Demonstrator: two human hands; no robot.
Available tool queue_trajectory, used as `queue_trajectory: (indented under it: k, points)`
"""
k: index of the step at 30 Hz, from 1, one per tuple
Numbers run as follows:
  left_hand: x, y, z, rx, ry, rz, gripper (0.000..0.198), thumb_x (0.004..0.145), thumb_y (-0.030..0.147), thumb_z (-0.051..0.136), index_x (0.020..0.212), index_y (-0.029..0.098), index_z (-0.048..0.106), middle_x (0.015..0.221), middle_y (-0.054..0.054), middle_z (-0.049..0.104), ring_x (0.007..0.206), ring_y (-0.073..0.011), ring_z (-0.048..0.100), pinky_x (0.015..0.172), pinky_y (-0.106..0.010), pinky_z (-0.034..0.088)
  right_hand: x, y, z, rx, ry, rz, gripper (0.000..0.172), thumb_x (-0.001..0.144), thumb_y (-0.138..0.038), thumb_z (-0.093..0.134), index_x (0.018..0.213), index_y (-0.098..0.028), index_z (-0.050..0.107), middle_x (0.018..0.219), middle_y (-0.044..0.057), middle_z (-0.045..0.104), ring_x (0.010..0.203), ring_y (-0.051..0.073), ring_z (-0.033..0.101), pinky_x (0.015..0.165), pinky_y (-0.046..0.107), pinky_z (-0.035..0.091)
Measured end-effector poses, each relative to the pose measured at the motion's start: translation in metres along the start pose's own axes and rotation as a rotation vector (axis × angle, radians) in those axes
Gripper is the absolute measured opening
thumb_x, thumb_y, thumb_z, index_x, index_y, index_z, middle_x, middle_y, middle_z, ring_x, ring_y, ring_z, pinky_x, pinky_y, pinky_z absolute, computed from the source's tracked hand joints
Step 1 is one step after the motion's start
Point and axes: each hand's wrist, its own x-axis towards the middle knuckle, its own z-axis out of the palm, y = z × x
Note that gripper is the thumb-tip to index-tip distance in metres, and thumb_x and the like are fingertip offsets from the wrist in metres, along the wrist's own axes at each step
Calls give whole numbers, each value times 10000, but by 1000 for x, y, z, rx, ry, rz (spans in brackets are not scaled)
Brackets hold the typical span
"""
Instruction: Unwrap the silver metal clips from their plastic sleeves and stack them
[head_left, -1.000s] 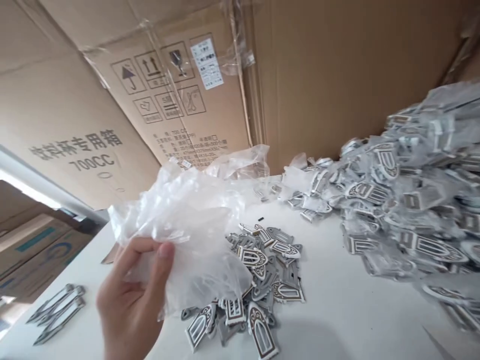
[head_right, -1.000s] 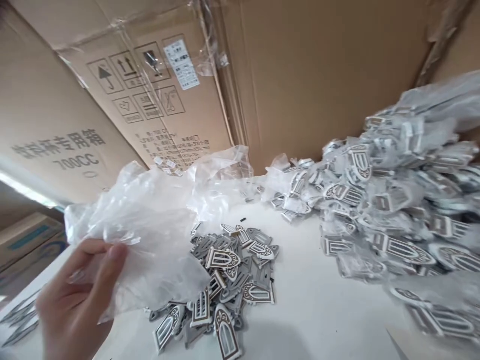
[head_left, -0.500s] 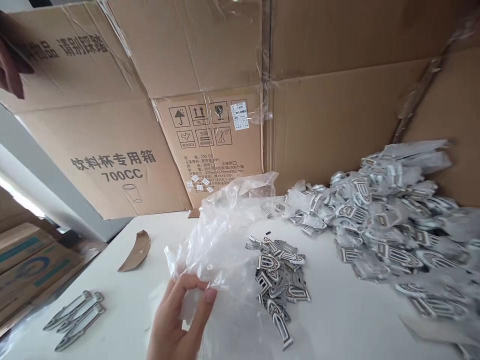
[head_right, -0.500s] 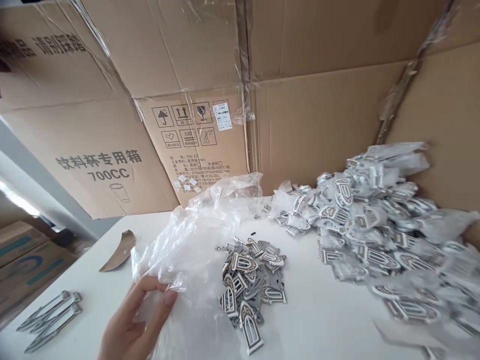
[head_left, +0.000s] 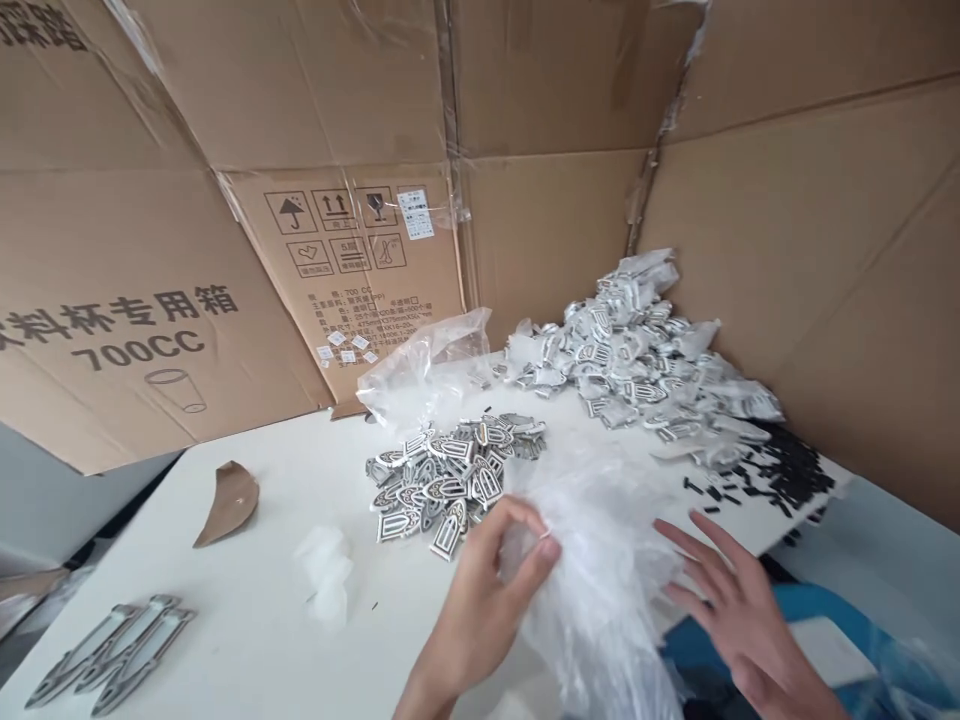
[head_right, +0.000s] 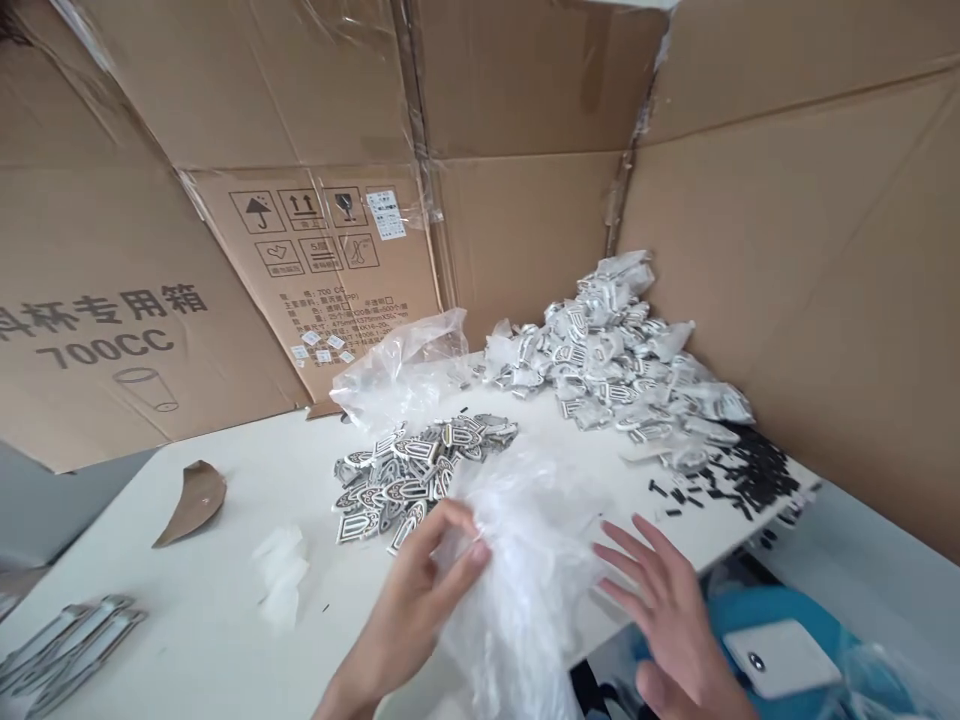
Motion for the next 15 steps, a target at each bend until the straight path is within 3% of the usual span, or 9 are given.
queue_trajectory:
  k: [2,3,5,7,11,13,15]
  points:
    - [9,4,23,-39,-118,48,147,1066,387,665,1042,243,651,1063,-28,728,976,-190,654,890,-311,502,-6,-10,22,166,-50,206,1085,707,-867,818,1656,-481,462,1446,130,733,1335,482,699,965,625,666]
    - [11,6,34,-40,-180,68,107,1060,348,671,1050,243,650,1087,-27,739,1000,-192,660,917,-317,498,-9,-17,32,198,-70,316,1059,718,-796,863,1641,-416,509,1413,140,755,1364,488,680,1029,648,635]
    - [10,10,50,-34,-265,92,47,1056,289,662,1055,246,642,1069,-17,751,998,-192,671,932,-322,495,-15,-33,45,179,-57,466,902,746,-670,921,1518,-283,662,1350,147,791,1402,481,653,1150,657,561]
    - [6,12,56,-39,-333,112,31,1078,275,622,1064,250,635,1028,-6,758,989,-190,688,948,-325,502,-20,-46,47,129,-6,478,751,756,-637,932,1373,-246,758,1358,126,795,1436,458,631,1215,612,523]
    - [1,8,46,-10,-418,129,82,1071,336,646,1116,272,670,1219,-34,737,1101,-207,699,912,-308,550,-23,-47,20,-1,18,394,654,772,-680,895,1279,-277,806,1415,104,775,1431,432,642,1210,537,545]
    - [-3,1,38,37,-379,110,85,1054,339,662,1111,278,676,1366,-49,687,1141,-213,696,892,-306,571,-21,-35,-4,-44,24,398,674,706,-771,874,1188,-301,839,1319,118,815,1319,444,716,1144,505,603]
    - [-8,-9,30,122,-275,91,91,1077,340,612,1065,272,671,1350,-54,693,1107,-213,703,939,-338,571,-18,-18,-30,-48,75,380,761,656,-908,765,1128,-317,850,1182,148,848,1208,469,762,1022,520,667]
